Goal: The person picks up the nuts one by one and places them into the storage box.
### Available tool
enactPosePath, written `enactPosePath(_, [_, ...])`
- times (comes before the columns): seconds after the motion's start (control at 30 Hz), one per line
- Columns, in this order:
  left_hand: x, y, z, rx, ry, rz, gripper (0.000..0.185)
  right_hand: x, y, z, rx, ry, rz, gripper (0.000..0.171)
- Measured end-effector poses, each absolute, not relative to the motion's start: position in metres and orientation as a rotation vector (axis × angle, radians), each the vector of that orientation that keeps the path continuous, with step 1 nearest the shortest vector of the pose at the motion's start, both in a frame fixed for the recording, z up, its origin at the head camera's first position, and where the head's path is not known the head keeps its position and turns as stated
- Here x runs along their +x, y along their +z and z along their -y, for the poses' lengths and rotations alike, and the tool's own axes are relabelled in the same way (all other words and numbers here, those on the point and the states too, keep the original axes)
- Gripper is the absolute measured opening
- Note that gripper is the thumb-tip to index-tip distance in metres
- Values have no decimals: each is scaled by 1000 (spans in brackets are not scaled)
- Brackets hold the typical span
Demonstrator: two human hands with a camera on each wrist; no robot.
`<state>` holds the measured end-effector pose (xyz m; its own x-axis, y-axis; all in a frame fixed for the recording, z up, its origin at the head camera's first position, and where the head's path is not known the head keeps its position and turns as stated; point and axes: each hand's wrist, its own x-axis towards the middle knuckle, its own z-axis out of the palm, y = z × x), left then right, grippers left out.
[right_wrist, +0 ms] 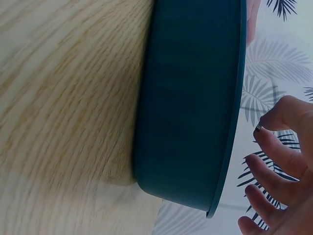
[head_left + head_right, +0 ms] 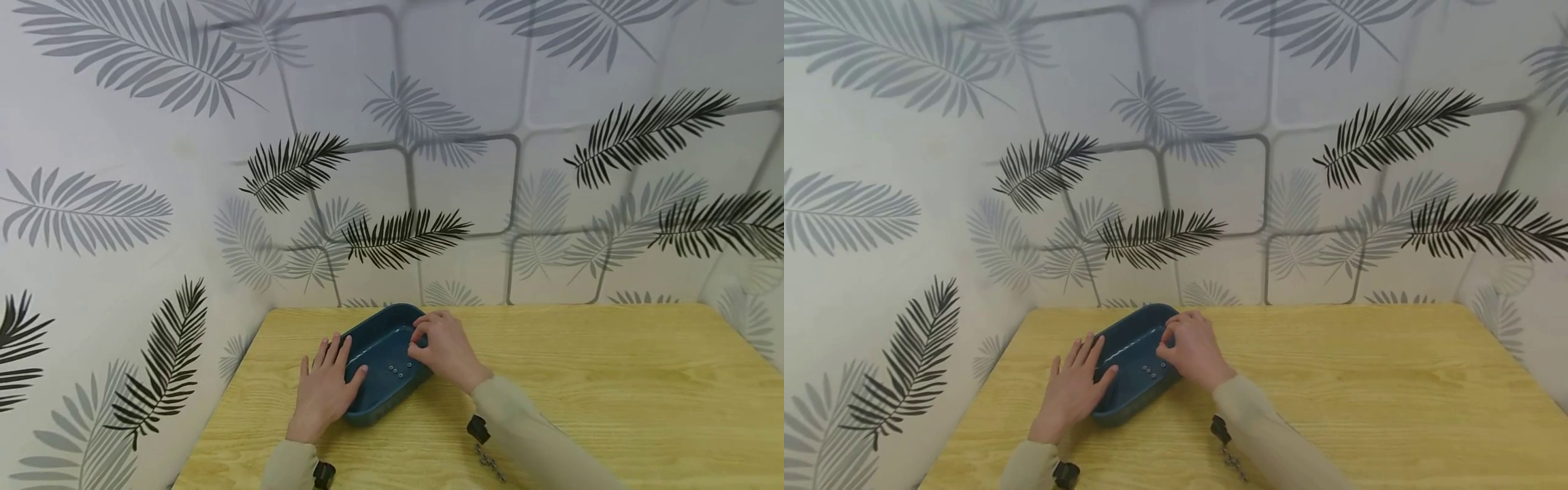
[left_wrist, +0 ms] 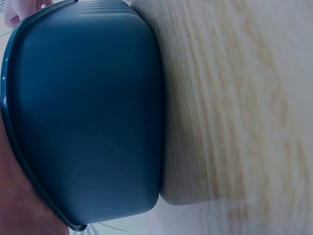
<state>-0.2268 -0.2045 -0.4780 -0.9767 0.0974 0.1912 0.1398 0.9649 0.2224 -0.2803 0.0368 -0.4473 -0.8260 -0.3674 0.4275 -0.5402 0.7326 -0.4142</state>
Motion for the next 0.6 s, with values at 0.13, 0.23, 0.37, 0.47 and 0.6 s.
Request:
enactPosePath(0.13, [-228,-478,204,-178,-352,2938,69,-284,-448,-32,713,713,2625,8])
enactPosePath(0.23, [-227,-478,204,-177,-355,2942,69,-285,-448,-28,723,673,2641,8])
enactPosePath(0.37, [-227,-478,205,-181,-363,2944,68,-287,-449,-25,733,647,2677,10])
enactPosePath(0.47, [-227,-479,205,-185,-369,2944,68,-288,-451,-24,731,626,2710,11])
enactPosePath(0.6, [-227,-479,205,-185,-365,2940,68,-289,-453,-22,731,601,2739,14])
